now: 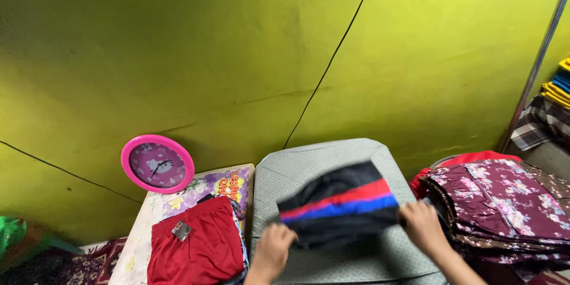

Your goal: Folding pairs of shorts on a flat surface.

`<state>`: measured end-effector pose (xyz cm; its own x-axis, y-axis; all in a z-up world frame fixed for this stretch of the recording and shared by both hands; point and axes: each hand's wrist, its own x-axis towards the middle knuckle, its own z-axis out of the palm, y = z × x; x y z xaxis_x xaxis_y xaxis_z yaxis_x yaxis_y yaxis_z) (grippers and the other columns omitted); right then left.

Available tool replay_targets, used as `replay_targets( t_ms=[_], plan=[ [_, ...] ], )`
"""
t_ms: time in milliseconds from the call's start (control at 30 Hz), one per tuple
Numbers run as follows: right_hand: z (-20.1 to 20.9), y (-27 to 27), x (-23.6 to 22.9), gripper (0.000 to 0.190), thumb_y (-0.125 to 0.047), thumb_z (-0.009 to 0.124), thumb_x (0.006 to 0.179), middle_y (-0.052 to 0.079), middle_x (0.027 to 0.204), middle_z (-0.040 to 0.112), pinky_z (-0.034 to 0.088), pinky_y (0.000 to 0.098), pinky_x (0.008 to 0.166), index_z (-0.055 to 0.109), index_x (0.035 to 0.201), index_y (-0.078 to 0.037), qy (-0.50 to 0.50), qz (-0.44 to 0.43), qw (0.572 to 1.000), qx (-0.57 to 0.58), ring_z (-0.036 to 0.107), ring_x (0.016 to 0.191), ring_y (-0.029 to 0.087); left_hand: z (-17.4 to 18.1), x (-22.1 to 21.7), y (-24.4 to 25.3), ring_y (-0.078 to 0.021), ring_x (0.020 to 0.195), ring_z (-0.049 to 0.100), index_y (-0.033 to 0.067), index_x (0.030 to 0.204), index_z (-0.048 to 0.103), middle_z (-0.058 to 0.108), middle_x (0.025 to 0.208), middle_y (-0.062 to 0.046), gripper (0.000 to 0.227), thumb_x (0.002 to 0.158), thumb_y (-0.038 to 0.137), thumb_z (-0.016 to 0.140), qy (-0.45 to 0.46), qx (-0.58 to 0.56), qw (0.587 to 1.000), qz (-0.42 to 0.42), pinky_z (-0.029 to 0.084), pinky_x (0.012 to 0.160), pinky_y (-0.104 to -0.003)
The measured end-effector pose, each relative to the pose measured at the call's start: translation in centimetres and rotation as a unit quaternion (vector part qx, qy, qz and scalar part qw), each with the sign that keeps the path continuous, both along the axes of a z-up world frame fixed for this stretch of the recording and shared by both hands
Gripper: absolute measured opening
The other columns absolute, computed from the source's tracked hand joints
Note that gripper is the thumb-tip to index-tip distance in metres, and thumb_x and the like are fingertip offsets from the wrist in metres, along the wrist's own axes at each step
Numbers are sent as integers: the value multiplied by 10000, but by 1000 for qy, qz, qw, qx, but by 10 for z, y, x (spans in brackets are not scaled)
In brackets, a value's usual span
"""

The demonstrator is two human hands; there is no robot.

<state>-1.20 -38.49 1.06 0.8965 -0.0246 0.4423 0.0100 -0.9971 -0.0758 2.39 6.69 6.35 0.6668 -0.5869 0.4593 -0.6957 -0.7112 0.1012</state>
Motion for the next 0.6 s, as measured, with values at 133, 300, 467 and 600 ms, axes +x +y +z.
replay_targets(
  t_ms=[133,300,467,600],
  plan=[
    [-82,-21,-53,349,-199,699,611,-131,983,622,439,364,904,604,899,-371,141,41,989,2,605,1075,145,-167,-5,17,-227,654,591,125,823,694,658,743,-54,356,893,464,610,373,-52,923,76,497,607,-400],
    [-85,-54,-76,296,-522,855,747,-91,950,746,602,218,816,867,945,-302,289,104,905,292,737,862,71,-116,-21,23,-249,920,666,220,1153,723,742,993,-3,284,892,246,615,297,94,942,-122,446,943,-389],
    [-18,40,-46,365,-508,764,773,-47,1062,784,596,297,881,806,1031,-252,112,17,954,277,753,967,170,-38,-43,-38,-318,1252,429,84,1348,549,520,1337,-131,550,888,354,684,222,-65,972,-37,307,1055,-460],
    [-69,153,-28,863,-493,860,804,70,1622,358,228,653,1134,458,1509,-199,153,187,960,138,255,1524,315,-169,-21,-69,-373,1595,118,109,1629,172,132,1698,-236,1964,260,1428,668,-244,142,938,202,78,1277,-562]
  ],
)
